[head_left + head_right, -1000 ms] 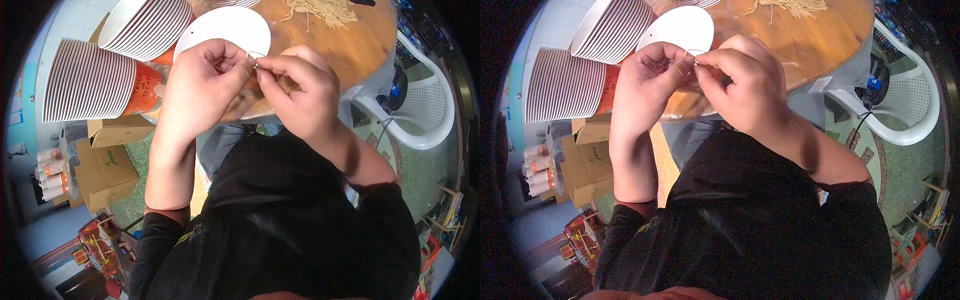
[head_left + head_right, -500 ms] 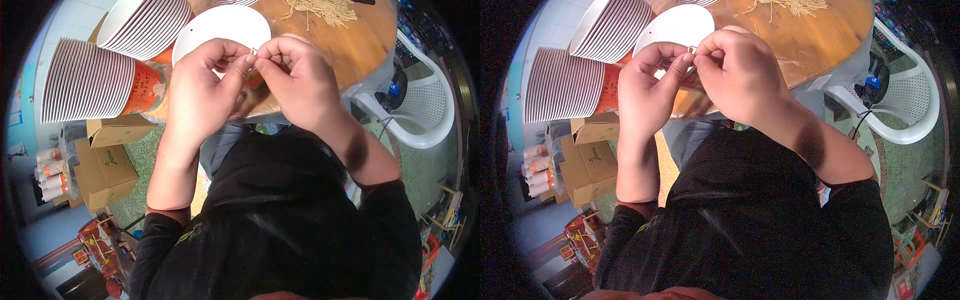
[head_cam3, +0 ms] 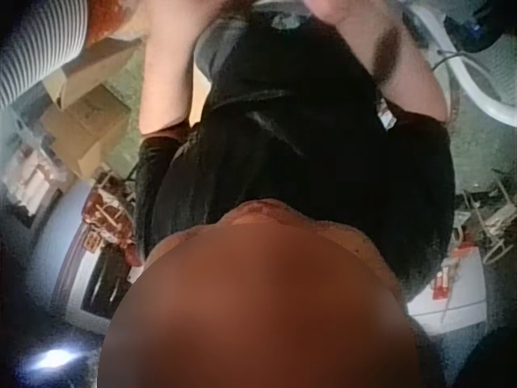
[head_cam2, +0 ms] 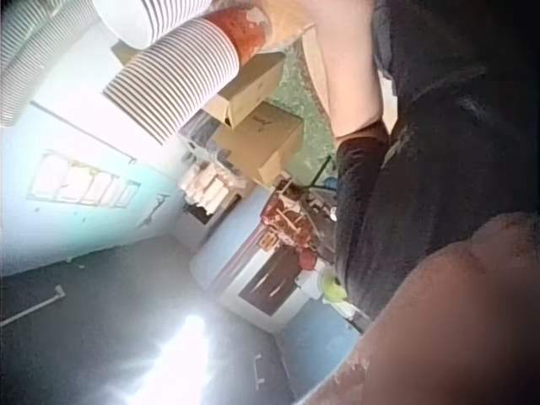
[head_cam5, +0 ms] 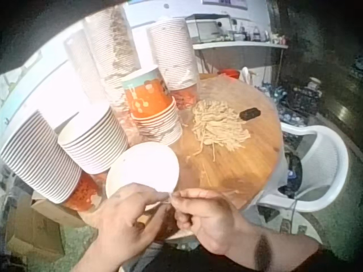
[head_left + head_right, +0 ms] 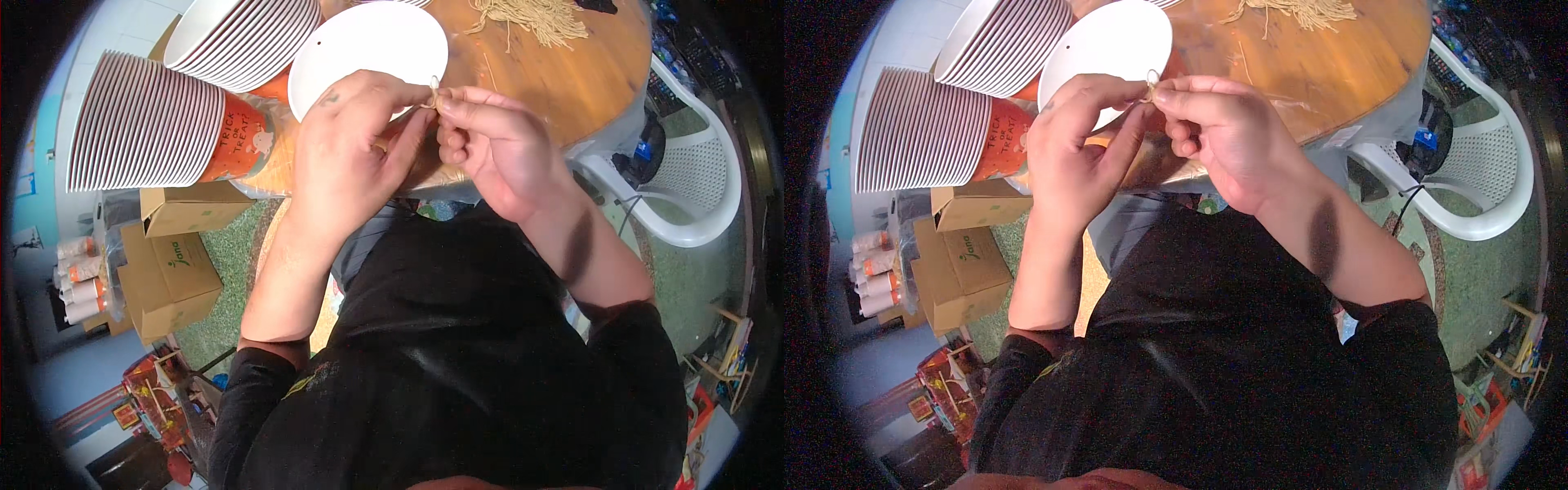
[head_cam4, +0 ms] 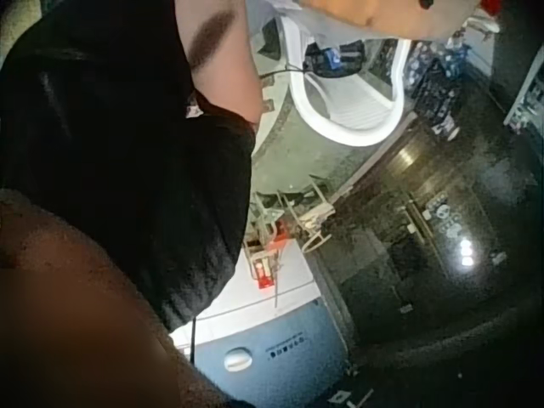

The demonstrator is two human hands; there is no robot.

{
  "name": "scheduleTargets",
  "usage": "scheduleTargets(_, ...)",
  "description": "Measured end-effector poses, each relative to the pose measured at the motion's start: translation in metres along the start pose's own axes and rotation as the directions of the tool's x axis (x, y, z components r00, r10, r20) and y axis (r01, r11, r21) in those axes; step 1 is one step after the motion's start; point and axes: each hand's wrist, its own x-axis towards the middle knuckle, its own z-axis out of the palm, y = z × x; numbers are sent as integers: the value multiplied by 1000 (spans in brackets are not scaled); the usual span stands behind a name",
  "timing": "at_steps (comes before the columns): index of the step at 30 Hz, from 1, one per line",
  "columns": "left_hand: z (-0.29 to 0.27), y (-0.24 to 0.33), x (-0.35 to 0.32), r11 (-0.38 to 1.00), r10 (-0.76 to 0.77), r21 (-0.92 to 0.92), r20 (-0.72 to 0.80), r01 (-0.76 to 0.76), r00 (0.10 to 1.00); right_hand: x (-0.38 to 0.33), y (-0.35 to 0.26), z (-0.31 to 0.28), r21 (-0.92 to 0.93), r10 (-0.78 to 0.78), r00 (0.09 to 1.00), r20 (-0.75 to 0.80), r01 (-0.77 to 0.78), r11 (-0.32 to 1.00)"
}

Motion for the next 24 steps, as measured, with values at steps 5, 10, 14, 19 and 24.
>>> scheduleTargets(5,5,-7,-3,991,114,76,-54,-110,992,0,-2,2,92,61,998,9,-62,994)
scheduleTargets(10,6,-2,-3,997,43,71,-60,-39,997,-2,2,5,-371,-274,960,-57,234,899)
scheduleTargets(14,8,-5,-5,996,54,78,-53,-49,997,8,2,5,-518,-645,764,18,559,648)
scheduleTargets(19,7,-7,-5,995,78,72,-62,-73,995,21,-16,-15,-757,-670,513,536,644,-112)
scheduleTargets(24,1,-9,-11,982,137,136,-27,-132,990,19,-41,-7,-767,-577,539,614,579,-275)
